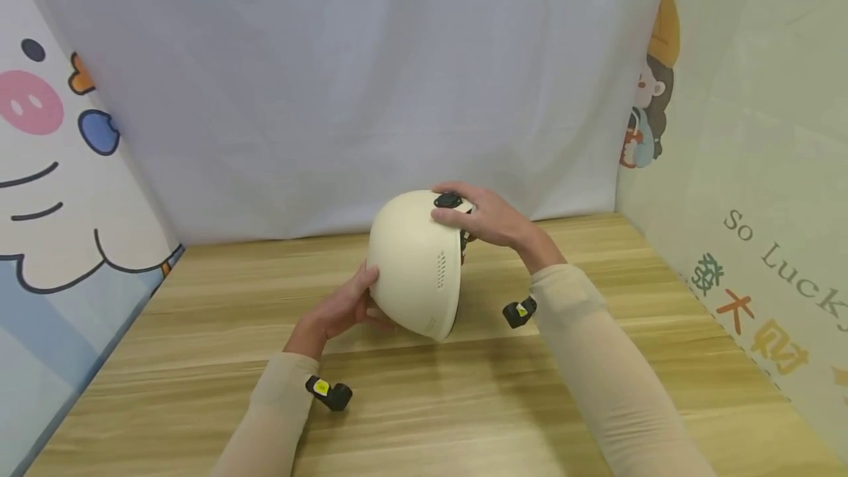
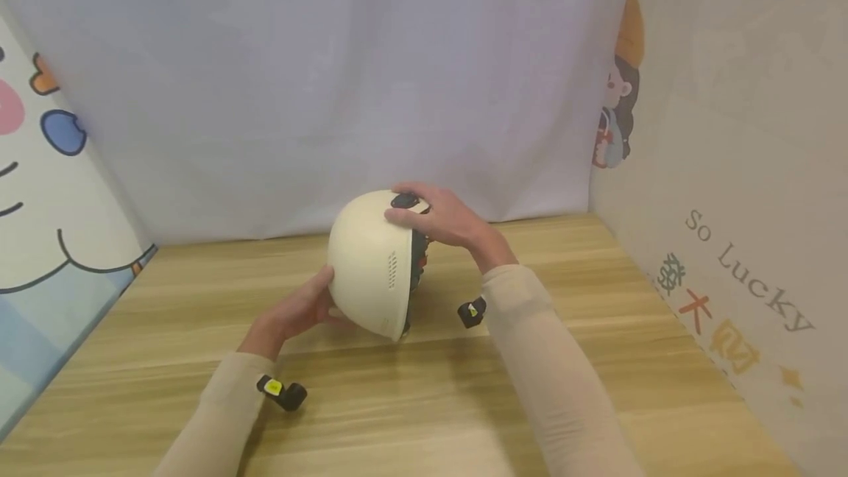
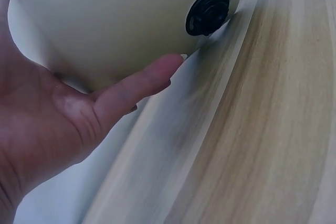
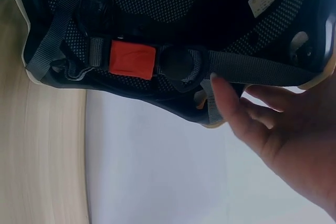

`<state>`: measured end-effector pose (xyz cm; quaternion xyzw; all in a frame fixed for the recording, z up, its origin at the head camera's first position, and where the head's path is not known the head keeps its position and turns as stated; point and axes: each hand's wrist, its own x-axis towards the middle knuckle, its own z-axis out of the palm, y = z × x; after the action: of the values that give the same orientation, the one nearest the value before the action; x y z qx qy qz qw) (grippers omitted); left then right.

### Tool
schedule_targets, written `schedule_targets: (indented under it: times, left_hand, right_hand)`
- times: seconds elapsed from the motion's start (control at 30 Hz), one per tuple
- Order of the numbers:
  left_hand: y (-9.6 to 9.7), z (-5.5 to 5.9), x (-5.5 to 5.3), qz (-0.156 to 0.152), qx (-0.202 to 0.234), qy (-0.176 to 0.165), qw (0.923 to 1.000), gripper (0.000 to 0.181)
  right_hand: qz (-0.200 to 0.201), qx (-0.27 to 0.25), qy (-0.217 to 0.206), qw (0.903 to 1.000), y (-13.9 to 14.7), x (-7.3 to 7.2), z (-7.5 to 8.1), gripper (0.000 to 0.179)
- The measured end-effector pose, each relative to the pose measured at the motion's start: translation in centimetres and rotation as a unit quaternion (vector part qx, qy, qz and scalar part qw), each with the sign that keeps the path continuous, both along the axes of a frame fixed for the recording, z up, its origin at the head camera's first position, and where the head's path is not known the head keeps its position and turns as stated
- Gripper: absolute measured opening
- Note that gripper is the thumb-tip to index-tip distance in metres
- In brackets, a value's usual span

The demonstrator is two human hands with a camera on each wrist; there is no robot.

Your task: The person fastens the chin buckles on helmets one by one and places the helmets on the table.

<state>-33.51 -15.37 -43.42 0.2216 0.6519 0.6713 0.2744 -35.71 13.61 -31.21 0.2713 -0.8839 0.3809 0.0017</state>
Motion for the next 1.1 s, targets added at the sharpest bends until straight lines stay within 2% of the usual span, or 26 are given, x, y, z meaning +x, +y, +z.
schedule_targets:
  times: [0.23, 0.37, 0.47, 0.53, 0.73, 0.87, 1.0, 1.1]
  left_hand:
    - [0.2, 0.4, 0.3, -0.005, -0.008, 0.011, 0.9999, 0.068]
    - [-0.2, 0.0, 0.1, -0.026, -0.008, 0.029, 0.9992, 0.068]
    - [-0.6, -0.3, 0.0, -0.044, -0.009, 0.046, 0.9979, 0.077]
    - [-0.6, -0.4, 0.0, -0.045, -0.014, 0.060, 0.9971, 0.085]
    - [-0.3, 0.0, -0.2, -0.007, -0.047, 0.075, 0.9960, 0.094]
    - [0.0, 0.2, -0.1, 0.016, -0.052, 0.064, 0.9964, 0.101]
    - [0.0, 0.0, 0.0, 0.047, -0.039, 0.050, 0.9968, 0.101]
    - [0.2, -0.2, -0.1, 0.070, -0.021, 0.038, 0.9966, 0.098]
  right_hand:
    - [0.009, -0.047, -0.006, 0.9988, 0.4, -0.1, -0.6, 0.057]
    - [0.006, -0.075, -0.012, 0.9971, 0.8, -0.1, -1.0, 0.054]
    - [0.013, -0.098, -0.023, 0.9949, 1.1, -0.1, -1.3, 0.054]
    - [0.016, -0.109, -0.025, 0.9935, 1.3, -0.2, -1.4, 0.055]
    - [0.004, -0.124, -0.017, 0.9922, 2.0, 0.0, -1.6, 0.057]
    - [-0.004, -0.133, 0.005, 0.9911, 2.2, 0.1, -2.1, 0.054]
    - [-0.002, -0.156, 0.016, 0.9877, 2.3, 0.1, -2.9, 0.052]
    - [0.001, -0.181, 0.006, 0.9834, 2.4, 0.2, -3.5, 0.053]
